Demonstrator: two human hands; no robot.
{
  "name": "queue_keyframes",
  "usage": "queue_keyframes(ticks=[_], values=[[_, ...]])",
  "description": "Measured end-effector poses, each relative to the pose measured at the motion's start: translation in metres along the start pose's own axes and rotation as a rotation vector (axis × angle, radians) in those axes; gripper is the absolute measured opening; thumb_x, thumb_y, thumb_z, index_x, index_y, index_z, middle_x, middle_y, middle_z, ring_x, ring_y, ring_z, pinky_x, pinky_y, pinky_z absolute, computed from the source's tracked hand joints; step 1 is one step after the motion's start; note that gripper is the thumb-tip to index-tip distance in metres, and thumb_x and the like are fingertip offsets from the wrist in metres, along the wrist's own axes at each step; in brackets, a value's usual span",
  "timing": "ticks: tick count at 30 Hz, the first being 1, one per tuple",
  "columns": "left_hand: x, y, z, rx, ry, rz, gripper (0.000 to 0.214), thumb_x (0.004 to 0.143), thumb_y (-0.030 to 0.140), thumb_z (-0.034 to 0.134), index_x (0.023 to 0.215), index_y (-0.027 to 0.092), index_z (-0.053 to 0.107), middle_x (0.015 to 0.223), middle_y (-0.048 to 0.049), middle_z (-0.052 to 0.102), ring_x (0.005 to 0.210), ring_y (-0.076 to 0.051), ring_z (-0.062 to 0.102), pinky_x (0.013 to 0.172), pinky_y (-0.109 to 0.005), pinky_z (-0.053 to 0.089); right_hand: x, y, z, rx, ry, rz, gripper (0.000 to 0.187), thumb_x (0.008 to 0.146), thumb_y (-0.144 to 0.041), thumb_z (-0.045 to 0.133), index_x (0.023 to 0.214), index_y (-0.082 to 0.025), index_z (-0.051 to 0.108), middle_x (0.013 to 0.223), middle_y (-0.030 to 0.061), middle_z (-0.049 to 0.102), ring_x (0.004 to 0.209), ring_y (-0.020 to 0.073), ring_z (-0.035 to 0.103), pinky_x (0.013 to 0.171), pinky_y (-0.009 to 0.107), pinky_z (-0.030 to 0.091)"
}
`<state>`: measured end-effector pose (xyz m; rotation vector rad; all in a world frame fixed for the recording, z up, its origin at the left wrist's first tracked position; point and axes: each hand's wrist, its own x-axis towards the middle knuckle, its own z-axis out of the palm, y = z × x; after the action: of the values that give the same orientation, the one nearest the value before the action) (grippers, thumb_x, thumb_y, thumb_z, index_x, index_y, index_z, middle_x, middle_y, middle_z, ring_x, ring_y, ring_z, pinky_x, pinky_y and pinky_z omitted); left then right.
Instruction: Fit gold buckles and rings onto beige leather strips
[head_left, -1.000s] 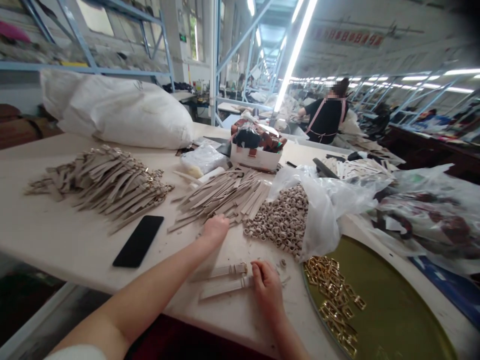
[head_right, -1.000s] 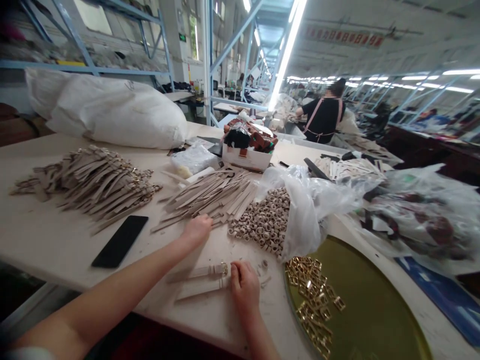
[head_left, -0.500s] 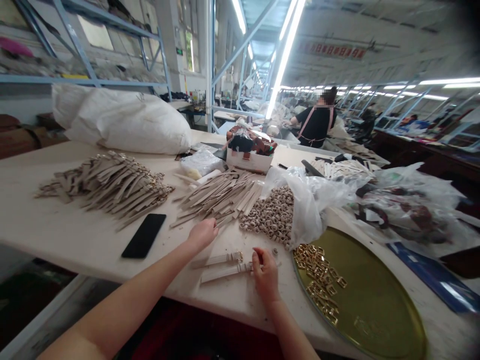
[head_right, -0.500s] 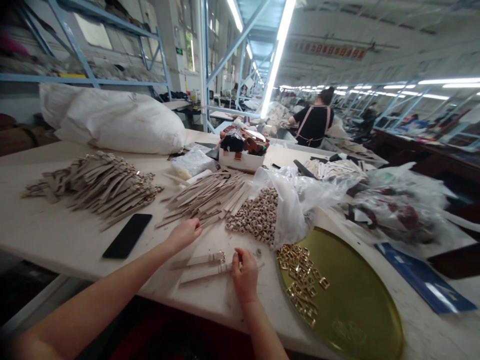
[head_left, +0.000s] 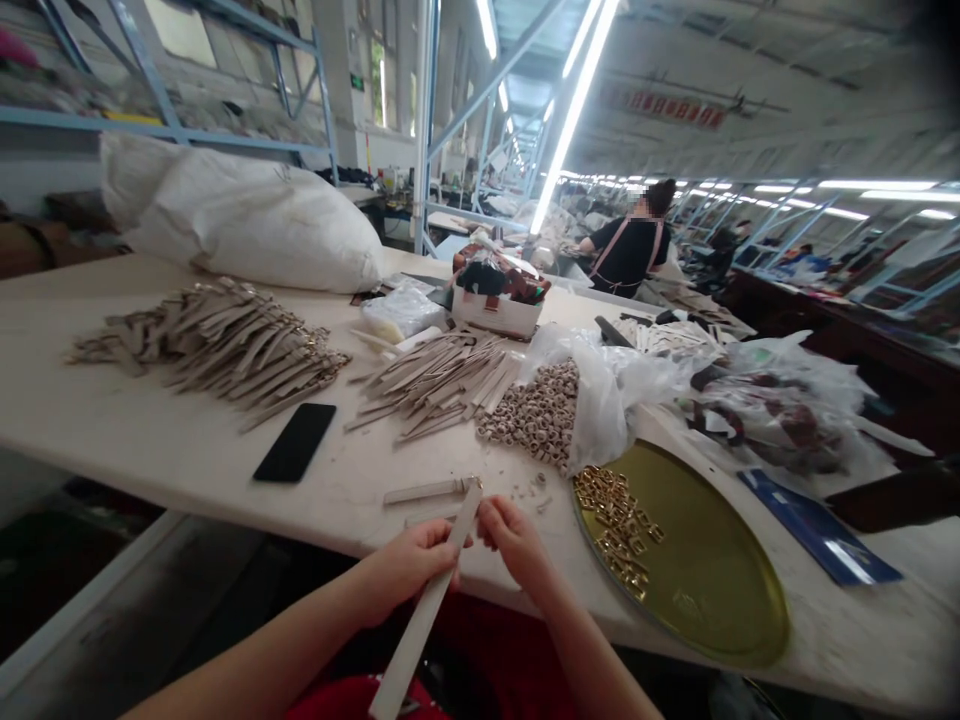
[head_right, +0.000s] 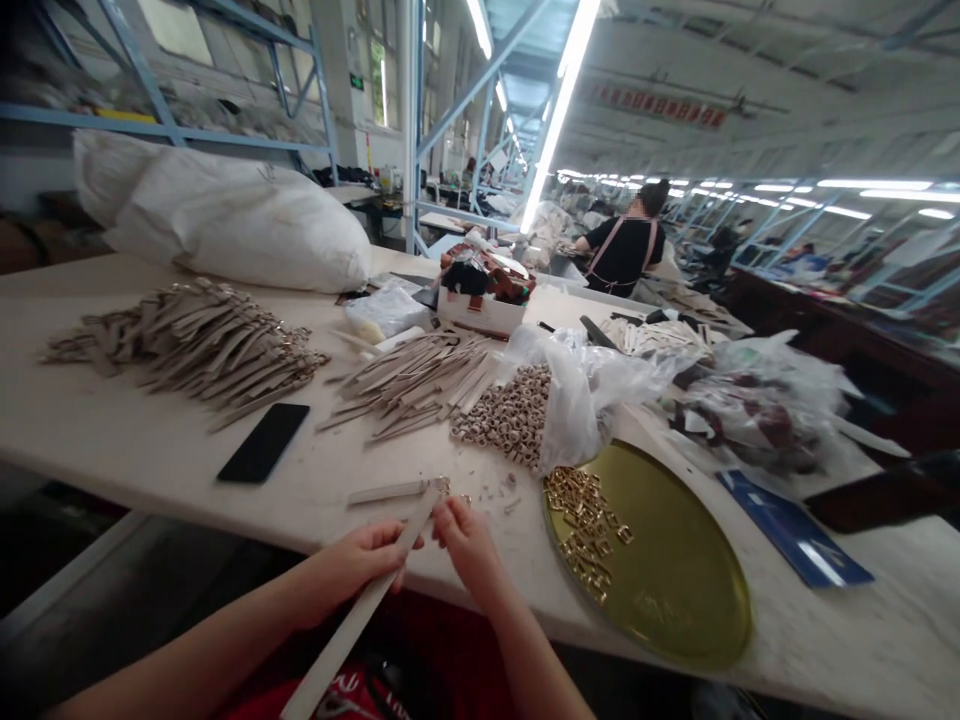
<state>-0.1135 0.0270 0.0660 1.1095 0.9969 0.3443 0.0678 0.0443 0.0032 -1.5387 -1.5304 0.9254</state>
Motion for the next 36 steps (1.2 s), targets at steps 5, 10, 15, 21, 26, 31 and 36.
queue_keyframes(ticks=[5, 10, 15, 21, 26, 31, 36], values=[[0.004, 0.002, -0.001, -0.081, 0.056, -0.016, 0.027, 0.066, 0.028, 0.047, 0.091, 0.016, 0.048, 0.054, 0.0056, 0.051, 0.038, -0.005, 0.031, 0.036, -0.017, 0.022, 0.045, 0.032, -0.054, -0.225, 0.221, 0.042, 0.011, 0.075, -0.023, 0.053, 0.081, -0.016, 0.061, 0.085, 0.008, 0.054, 0.081, 0.0196, 0.051, 0.073, 0.03, 0.036], [0.005, 0.003, -0.005, -0.1, 0.055, -0.032, 0.027, 0.065, 0.024, 0.045, 0.091, 0.018, 0.049, 0.054, 0.0064, 0.052, 0.037, -0.006, 0.03, 0.035, -0.017, 0.021, 0.065, 0.051, -0.064, -0.232, 0.229, 0.065, 0.009, 0.07, -0.012, 0.055, 0.066, -0.016, 0.062, 0.076, 0.0071, 0.055, 0.076, 0.0194, 0.052, 0.074, 0.031, 0.036], [0.015, 0.007, -0.009, -0.107, 0.026, -0.045, 0.023, 0.063, 0.021, 0.047, 0.084, 0.017, 0.053, 0.055, 0.0064, 0.053, 0.037, -0.005, 0.032, 0.036, -0.017, 0.021, 0.044, 0.033, -0.047, -0.027, 0.141, 0.084, 0.028, 0.079, -0.03, 0.051, 0.101, -0.016, 0.06, 0.08, 0.006, 0.059, 0.073, 0.0184, 0.055, 0.07, 0.033, 0.044], [0.033, 0.026, -0.024, -0.336, 0.327, 0.192, 0.028, 0.065, 0.029, 0.061, 0.088, 0.016, 0.049, 0.075, 0.0016, 0.06, 0.058, -0.007, 0.05, 0.048, -0.016, 0.038, 0.005, -0.003, -0.01, 0.955, -0.033, 0.387, 0.03, 0.065, -0.034, 0.071, 0.09, -0.02, 0.062, 0.074, -0.001, 0.061, 0.064, 0.0106, 0.057, 0.069, 0.029, 0.047], [0.042, 0.042, -0.041, -0.469, 0.655, 0.437, 0.035, 0.064, 0.032, 0.066, 0.089, 0.017, 0.046, 0.083, -0.0003, 0.059, 0.074, -0.011, 0.054, 0.058, -0.019, 0.047, -0.005, -0.017, 0.01, 1.193, 0.07, 0.456, 0.029, 0.06, -0.026, 0.076, 0.085, -0.021, 0.062, 0.071, -0.0033, 0.061, 0.061, 0.0076, 0.056, 0.067, 0.024, 0.048], [0.047, 0.031, -0.035, -0.39, 0.703, 0.468, 0.03, 0.068, 0.032, 0.063, 0.088, 0.016, 0.048, 0.082, 0.0001, 0.057, 0.071, -0.01, 0.054, 0.06, -0.022, 0.05, -0.01, -0.026, 0.019, 1.154, 0.137, 0.425, 0.031, 0.064, -0.026, 0.073, 0.092, -0.022, 0.061, 0.082, -0.0015, 0.062, 0.066, 0.0095, 0.058, 0.07, 0.026, 0.05], [0.043, 0.023, -0.025, -0.253, 0.479, 0.375, 0.025, 0.067, 0.032, 0.063, 0.082, 0.015, 0.051, 0.067, 0.0034, 0.053, 0.061, -0.009, 0.052, 0.057, -0.021, 0.046, -0.017, -0.027, 0.022, 1.067, 0.08, 0.396, 0.024, 0.067, -0.027, 0.071, 0.088, -0.022, 0.061, 0.083, -0.0006, 0.064, 0.073, 0.0114, 0.059, 0.076, 0.028, 0.048]])
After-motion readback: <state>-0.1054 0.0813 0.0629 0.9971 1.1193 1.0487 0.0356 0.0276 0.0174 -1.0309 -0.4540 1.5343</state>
